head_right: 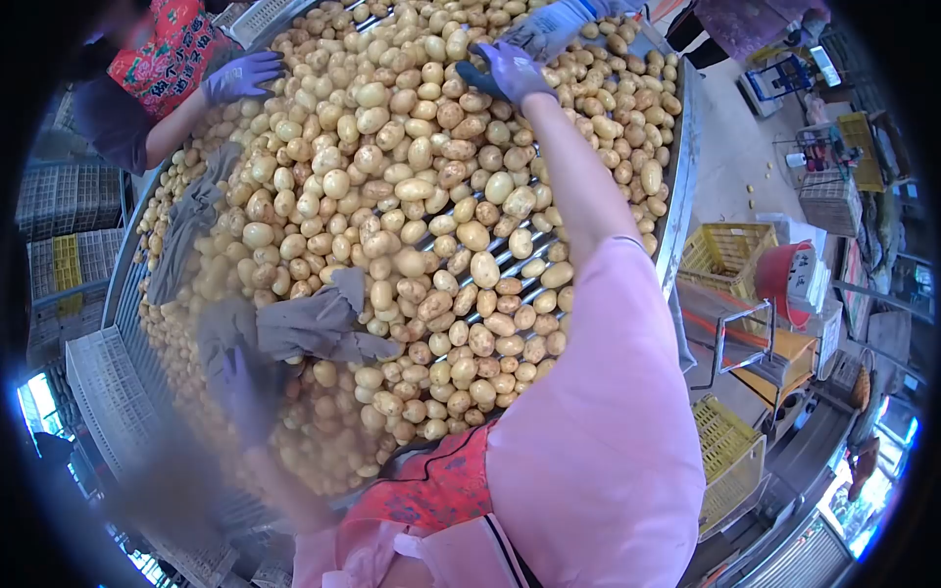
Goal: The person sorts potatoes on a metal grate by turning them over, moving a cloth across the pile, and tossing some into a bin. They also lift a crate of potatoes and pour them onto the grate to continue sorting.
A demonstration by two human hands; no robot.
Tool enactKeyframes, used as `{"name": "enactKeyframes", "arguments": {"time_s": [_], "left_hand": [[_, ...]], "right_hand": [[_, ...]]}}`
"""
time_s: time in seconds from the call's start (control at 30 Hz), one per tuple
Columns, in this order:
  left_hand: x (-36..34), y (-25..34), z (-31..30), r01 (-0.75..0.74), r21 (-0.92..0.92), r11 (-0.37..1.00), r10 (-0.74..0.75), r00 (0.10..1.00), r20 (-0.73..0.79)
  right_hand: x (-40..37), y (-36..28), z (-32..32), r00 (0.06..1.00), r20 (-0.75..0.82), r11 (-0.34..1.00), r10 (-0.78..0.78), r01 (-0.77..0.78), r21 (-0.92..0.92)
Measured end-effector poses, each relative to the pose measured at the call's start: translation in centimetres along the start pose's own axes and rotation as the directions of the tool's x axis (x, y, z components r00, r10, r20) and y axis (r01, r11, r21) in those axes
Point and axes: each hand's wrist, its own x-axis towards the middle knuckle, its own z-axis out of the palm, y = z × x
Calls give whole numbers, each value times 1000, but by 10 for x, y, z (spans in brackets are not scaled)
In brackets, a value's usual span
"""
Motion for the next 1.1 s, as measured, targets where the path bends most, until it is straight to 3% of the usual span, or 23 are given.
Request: {"name": "enactKeyframes", "arguments": {"time_s": [0.03, 0.07, 0.17, 0.23, 0.27, 0.3, 0.37, 0.4, 0.47, 0.5, 0.57, 0.63, 0.67, 0.7, 0.73, 0.87, 0.93, 1.0, 1.07, 1.1], "left_hand": [[0, 16, 9, 20, 153, 988, -13, 999, -51], [0, 25, 9, 48, 167, 985, -39, 997, -60], [0, 27, 7, 41, 179, 983, -33, 998, -48], [5, 34, 5, 14, 165, 986, -3, 998, -63], [5, 40, -2, 26, 180, 983, -17, 999, -51], [6, 45, -7, 37, 196, 980, -28, 999, -45], [3, 53, -12, 48, 197, 979, -40, 998, -42], [3, 57, -13, 57, 215, 975, -48, 998, -44], [1, 57, -5, 35, 214, 976, -15, 995, -95], [2, 63, -9, 36, 214, 976, -17, 996, -91], [5, 83, -28, -179, 165, 970, 201, 972, -123], [6, 100, -37, -125, 115, 986, 133, 989, -68], [6, 104, -38, -212, 11, 977, 212, 972, -103], [5, 107, -38, -301, -87, 950, 287, 947, -145], [3, 113, -36, -287, -172, 942, 273, 957, -102], [-2, 138, -11, -441, -122, 889, 430, 896, -107], [1, 143, 4, -535, -238, 810, 529, 843, -98], [7, 137, 9, -504, -235, 831, 501, 862, -77], [14, 126, 26, -500, -188, 846, 493, 866, -85], [10, 129, 29, -493, -186, 850, 486, 870, -86]], "right_hand": [[8, -16, 2, 991, 73, 994, 111, -109, -26], [15, -27, 3, 966, 136, 975, 222, -215, -62], [12, -26, 21, 955, 254, 989, 150, -146, -36], [-7, -28, 23, 915, 400, 919, 49, -199, 342], [-36, -61, 4, 911, 405, 920, 76, -221, 324], [-58, -93, -17, 909, 404, 921, 102, -240, 307], [-93, -87, 15, 981, 190, 957, -38, -19, 290], [-114, -89, 25, 977, 107, 932, -186, 141, 334], [-162, -126, 12, 982, 70, 886, -177, 128, 446], [-186, -140, 6, 965, -7, 912, -262, 250, 324], [-225, -172, -4, 964, 2, 954, -265, 262, 148], [-260, -189, -8, 987, -79, 976, -140, 151, 155], [-281, -196, -11, 994, -62, 984, -85, 94, 150], [-299, -201, -16, 992, 26, 990, -124, 122, 69], [-319, -205, -16, 988, 76, 988, -137, 132, 76], [-377, -216, -24, 967, 171, 967, -186, 150, 207], [-384, -219, -39, 936, 212, 929, -279, 208, 305], [-394, -215, -42, 916, 229, 902, -329, 232, 365], [-417, -200, -33, 982, 159, 893, -100, 18, 449], [-417, -195, -33, 997, 73, 909, -37, 4, 416]]}}
